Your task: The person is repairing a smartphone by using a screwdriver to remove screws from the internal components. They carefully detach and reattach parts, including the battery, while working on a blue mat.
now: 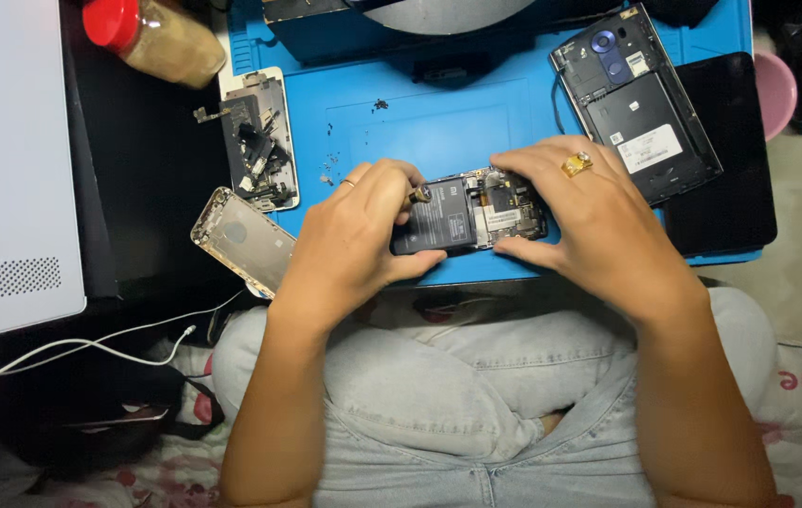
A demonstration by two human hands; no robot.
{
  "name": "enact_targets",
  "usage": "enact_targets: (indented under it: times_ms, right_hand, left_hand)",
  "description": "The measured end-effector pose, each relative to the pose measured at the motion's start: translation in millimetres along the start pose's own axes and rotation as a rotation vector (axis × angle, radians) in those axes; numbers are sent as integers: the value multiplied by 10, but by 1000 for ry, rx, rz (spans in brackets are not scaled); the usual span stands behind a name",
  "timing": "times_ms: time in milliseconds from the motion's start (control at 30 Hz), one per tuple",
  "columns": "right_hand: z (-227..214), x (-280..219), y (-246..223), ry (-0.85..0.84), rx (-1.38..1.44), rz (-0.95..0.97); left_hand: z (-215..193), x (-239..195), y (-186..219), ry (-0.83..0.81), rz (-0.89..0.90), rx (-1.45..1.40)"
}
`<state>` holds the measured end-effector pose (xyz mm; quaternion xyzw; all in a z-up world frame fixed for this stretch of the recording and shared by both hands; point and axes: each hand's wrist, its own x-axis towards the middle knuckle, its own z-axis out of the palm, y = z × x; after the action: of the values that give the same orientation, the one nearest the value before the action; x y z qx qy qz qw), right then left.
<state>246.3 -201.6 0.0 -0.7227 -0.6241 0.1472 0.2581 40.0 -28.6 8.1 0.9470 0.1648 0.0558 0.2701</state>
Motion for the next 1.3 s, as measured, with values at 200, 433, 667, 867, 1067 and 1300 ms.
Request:
enact_targets:
  times_ms: [200,433,667,867,1067,1300]
  right_hand:
    - [18,19,39,24,3,-68]
    - [36,18,31,27,-11,-52]
    - [18,25,18,28,-24,-73]
    - [40,36,43,41,-34,-126]
    - [19,42,-7,21,-90,-120]
    - [17,74,-22,34,-129,-181]
  left_hand:
    - [69,26,-42,16,-1,-16]
    - [57,33,-5,15,2,15]
    - [91,36,6,34,30,88]
    - [110,42,2,40,29,127]
    - [81,49,41,34,16,98]
    - [112,51,-18,65,70,75]
